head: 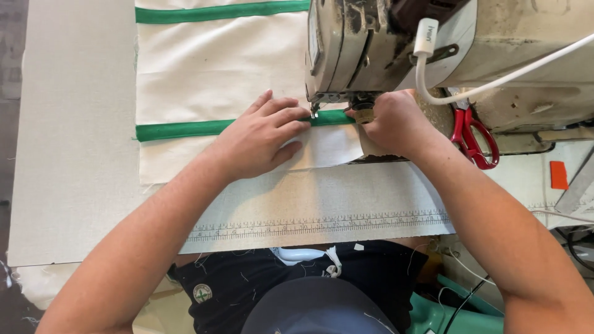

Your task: Measuring, cutting, and positioning green straps onto a white fabric panel at a sewing machine station.

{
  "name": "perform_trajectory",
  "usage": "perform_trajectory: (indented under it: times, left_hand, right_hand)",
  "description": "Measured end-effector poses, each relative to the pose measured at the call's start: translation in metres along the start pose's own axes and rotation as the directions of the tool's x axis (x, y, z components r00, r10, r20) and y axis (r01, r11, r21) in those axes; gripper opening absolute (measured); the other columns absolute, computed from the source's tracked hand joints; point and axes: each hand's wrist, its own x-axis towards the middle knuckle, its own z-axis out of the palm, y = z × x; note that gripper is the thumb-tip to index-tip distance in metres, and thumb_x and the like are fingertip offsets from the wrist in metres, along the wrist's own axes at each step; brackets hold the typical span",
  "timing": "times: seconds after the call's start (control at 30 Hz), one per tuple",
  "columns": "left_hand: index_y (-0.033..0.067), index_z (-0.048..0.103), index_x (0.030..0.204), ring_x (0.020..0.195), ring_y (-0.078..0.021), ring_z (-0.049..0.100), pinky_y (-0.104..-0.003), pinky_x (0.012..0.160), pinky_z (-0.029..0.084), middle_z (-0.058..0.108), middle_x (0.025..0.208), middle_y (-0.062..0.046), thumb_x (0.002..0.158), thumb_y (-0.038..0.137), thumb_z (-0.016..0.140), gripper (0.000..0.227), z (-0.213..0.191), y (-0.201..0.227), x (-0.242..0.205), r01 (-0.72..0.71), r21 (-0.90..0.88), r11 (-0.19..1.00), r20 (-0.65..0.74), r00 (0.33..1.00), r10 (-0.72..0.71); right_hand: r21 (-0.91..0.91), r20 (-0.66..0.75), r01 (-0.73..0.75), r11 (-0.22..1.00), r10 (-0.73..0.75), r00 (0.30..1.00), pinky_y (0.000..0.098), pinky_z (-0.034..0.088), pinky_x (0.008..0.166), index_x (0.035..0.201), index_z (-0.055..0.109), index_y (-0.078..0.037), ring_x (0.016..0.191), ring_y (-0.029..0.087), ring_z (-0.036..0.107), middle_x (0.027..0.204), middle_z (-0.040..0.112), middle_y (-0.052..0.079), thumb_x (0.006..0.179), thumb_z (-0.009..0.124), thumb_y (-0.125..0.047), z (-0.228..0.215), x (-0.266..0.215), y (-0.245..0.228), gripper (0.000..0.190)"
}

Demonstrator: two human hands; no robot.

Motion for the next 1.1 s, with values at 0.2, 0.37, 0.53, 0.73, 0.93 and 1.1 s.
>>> perform_trajectory:
  times: [0.2,0.37,0.53,0.73,0.93,1.1]
  left_hand:
    - [0.0221,0.065,0.123,0.143,-0.0261,0.051,-0.058,0.122,0.034,0.062,0.141,0.001,0.103,0.043,0.061,0.029,0.002,-0.002,0.0,-0.014,-0.001,1.0,0.002,1.0,0.014]
    - [0.0161,0.065,0.129,0.142,-0.0307,0.05,-0.065,0.121,0.031,0.063,0.144,-0.005,0.105,0.039,0.059,0.034,-0.018,-0.001,0.006,-0.031,-0.082,0.996,0.083,0.996,0.038]
    - [0.0101,0.066,0.136,0.141,-0.0336,0.05,-0.068,0.121,0.027,0.063,0.147,-0.009,0.106,0.036,0.059,0.041,-0.025,0.0,0.009,-0.041,-0.155,0.987,0.148,0.987,0.064]
    - [0.0106,0.066,0.134,0.141,-0.0331,0.049,-0.069,0.121,0.027,0.063,0.147,-0.009,0.104,0.034,0.061,0.038,-0.026,-0.003,0.013,-0.057,-0.147,0.987,0.145,0.986,0.079]
    - [0.0117,0.061,0.144,0.146,-0.0328,0.046,-0.068,0.124,0.02,0.06,0.152,-0.013,0.106,0.039,0.056,0.048,-0.024,-0.012,0.02,-0.014,-0.143,0.99,0.188,0.981,0.041]
    - [0.0108,0.066,0.138,0.145,-0.0328,0.047,-0.068,0.123,0.023,0.061,0.15,-0.014,0.105,0.037,0.059,0.042,-0.026,-0.017,0.024,0.005,-0.145,0.989,0.176,0.984,0.021]
  right_hand:
    - [-0.088,-0.047,0.008,0.996,-0.013,0.999,0.042,0.041,0.094,0.056,0.061,-0.008,0.062,0.031,0.06,0.049,0.053,0.007,0.103,0.07,-0.053,-0.004,-0.003,-0.003,0.066]
    - [0.038,-0.598,0.192,0.981,-0.132,0.79,0.0427,0.055,0.089,0.12,0.08,-0.004,0.101,0.032,0.074,0.113,0.076,0.014,0.108,0.087,-0.008,-0.053,-0.101,0.024,0.014]
    - [0.024,-0.705,-0.05,0.998,0.052,0.708,0.0542,0.05,0.103,0.133,0.063,0.019,0.12,0.048,0.063,0.129,0.061,0.033,0.123,0.075,0.013,-0.061,-0.166,0.086,0.017]
    - [0.018,-0.627,-0.107,0.994,0.095,0.773,0.0667,0.04,0.118,0.143,0.058,0.02,0.15,0.054,0.038,0.15,0.046,0.037,0.11,0.074,0.004,-0.043,-0.175,0.097,0.04]
    - [0.003,-0.644,-0.094,0.996,0.074,0.761,0.0652,0.038,0.117,0.137,0.059,0.021,0.142,0.056,0.045,0.142,0.052,0.039,0.114,0.069,-0.003,-0.036,-0.177,0.102,0.035]
    - [0.069,-0.622,-0.122,0.99,0.138,0.771,0.0556,0.051,0.098,0.146,0.07,0.019,0.13,0.05,0.063,0.141,0.067,0.037,0.13,0.071,-0.006,-0.065,-0.181,0.099,0.03]
